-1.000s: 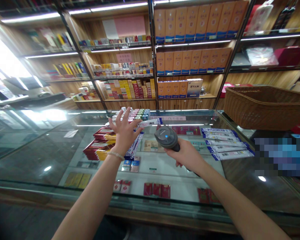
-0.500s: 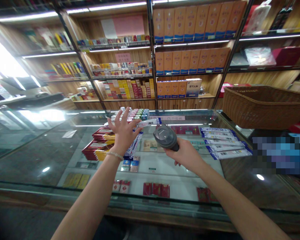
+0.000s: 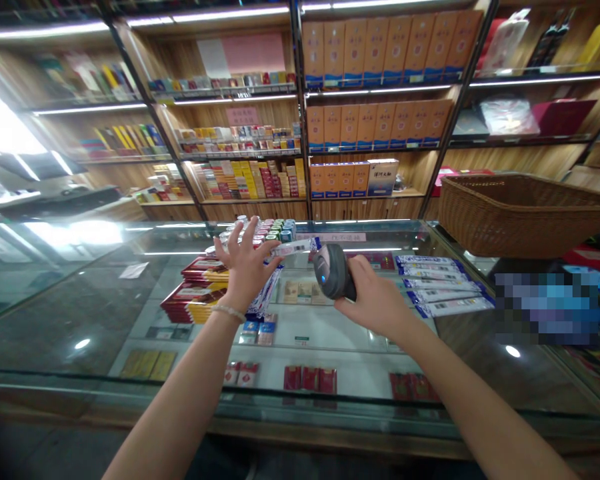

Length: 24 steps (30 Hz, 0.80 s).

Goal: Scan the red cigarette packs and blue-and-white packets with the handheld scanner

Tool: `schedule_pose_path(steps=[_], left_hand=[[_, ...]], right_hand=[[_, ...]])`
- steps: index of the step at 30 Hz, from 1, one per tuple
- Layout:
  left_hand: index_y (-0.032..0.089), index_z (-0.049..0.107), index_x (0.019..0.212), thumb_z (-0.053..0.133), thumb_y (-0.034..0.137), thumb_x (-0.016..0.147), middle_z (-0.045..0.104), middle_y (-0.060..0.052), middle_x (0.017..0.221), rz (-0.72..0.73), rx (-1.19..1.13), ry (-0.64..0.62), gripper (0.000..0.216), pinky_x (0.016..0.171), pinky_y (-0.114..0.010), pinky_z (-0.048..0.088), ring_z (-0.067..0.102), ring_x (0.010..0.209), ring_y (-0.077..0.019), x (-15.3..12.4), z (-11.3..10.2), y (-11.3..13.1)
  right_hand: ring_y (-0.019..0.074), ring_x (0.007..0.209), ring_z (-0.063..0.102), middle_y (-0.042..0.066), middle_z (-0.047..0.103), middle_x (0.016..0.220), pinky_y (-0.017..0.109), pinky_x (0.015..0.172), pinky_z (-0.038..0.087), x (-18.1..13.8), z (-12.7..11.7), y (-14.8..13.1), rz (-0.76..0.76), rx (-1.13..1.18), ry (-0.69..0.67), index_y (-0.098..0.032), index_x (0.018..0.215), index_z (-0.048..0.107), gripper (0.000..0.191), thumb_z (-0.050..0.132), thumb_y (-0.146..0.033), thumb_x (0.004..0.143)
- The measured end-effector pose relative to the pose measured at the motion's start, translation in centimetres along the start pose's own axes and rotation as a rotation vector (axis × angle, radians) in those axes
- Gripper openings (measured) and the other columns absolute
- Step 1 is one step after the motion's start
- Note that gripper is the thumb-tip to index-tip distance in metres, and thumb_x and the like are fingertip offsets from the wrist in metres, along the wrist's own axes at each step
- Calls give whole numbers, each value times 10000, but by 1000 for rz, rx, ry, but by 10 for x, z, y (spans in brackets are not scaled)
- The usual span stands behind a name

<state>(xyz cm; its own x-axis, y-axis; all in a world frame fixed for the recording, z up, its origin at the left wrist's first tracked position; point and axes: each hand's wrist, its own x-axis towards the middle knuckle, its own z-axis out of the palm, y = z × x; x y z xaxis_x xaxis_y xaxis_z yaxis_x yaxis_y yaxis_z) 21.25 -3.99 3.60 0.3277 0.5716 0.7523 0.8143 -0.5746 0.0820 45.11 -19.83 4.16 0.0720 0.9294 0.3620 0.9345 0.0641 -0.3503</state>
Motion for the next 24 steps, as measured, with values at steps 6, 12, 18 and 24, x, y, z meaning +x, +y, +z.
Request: schedule_pose_path(steps=[6,12,18,24], left_hand=[[356,778,1061,748,480,904,381,-33,1708,-8,16,-9,203,1248,-753,-17,292,1582,-395,0,0,-1],[357,777,1070,764,465,896,369,-27,1713,-13,32,-13,205,1248,-752,-22,280,1587,-397,0,0,0],[365,775,1068,755,452,904,348,-9,1722,-20,15,-5,187,1255,-743,-16,275,1591,-387,-1,0,1],[360,775,1051,718,475,925,366,3,1714,-25,-9,5,179,1263,-729,-44,272,1593,-375,-1,2,0]], right_hand=[[289,1021,681,140,577,1317,314,607,388,8,0,19,94,-346,-44,-177,1196,547,375,569,-410,903],[293,974,706,170,573,1305,331,600,391,11,9,41,125,-514,-63,-144,1203,562,356,565,-398,955],[301,990,701,193,579,1355,411,808,458,9,20,49,73,-590,-128,-144,1209,589,393,581,-447,959],[331,1079,682,190,558,1426,527,961,432,9,31,59,81,-543,-138,-171,1225,605,429,591,-494,942]])
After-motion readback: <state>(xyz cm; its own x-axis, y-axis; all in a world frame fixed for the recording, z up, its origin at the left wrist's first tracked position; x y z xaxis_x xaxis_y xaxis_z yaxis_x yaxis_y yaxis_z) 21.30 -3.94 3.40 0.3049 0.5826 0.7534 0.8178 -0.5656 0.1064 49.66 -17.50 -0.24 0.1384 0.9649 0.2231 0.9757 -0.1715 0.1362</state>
